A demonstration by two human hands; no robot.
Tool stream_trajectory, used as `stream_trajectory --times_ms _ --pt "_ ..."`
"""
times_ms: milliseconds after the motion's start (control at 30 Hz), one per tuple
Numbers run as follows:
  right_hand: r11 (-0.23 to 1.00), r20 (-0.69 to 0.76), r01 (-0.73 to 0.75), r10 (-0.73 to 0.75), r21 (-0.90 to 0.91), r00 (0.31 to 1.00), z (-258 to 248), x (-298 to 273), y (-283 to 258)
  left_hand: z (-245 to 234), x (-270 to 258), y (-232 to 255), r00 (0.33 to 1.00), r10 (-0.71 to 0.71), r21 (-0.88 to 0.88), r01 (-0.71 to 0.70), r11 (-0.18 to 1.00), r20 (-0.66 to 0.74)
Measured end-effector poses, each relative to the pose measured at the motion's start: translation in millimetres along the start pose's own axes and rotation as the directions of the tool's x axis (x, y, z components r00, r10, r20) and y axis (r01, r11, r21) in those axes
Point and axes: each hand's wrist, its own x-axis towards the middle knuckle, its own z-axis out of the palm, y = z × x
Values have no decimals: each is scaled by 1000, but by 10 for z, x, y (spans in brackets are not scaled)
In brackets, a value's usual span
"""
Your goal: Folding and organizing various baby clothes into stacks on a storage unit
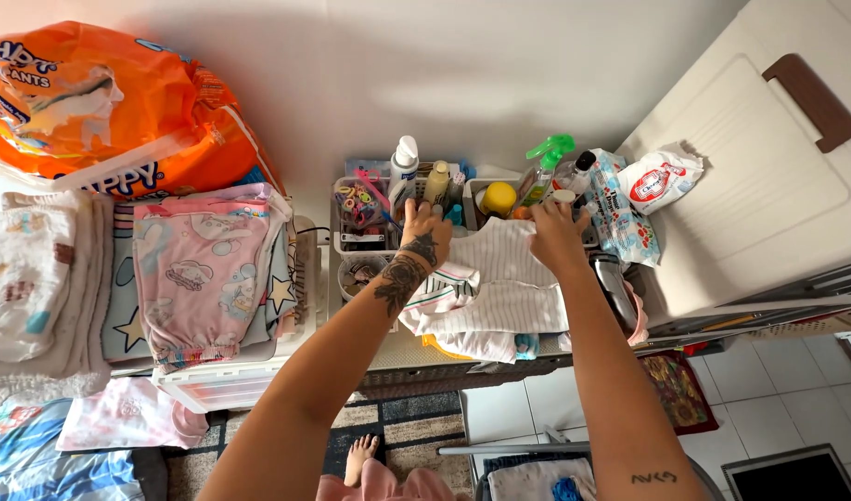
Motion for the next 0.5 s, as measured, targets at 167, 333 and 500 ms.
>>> stream_trajectory --times_ms 167,333,500 --pt "995 -187 56 -40 78 982 -186 -320 -94 -358 -186 19 995 20 -19 -22 1000 -96" --pt "987 -352 74 -19 145 936 -426 -1079 -291 -509 -644 -18 912 113 -298 -243 923 -394" --pt "991 -302 134 -122 22 946 -178 -1584 -194 -408 -945 27 866 309 -162 -396 904 -393"
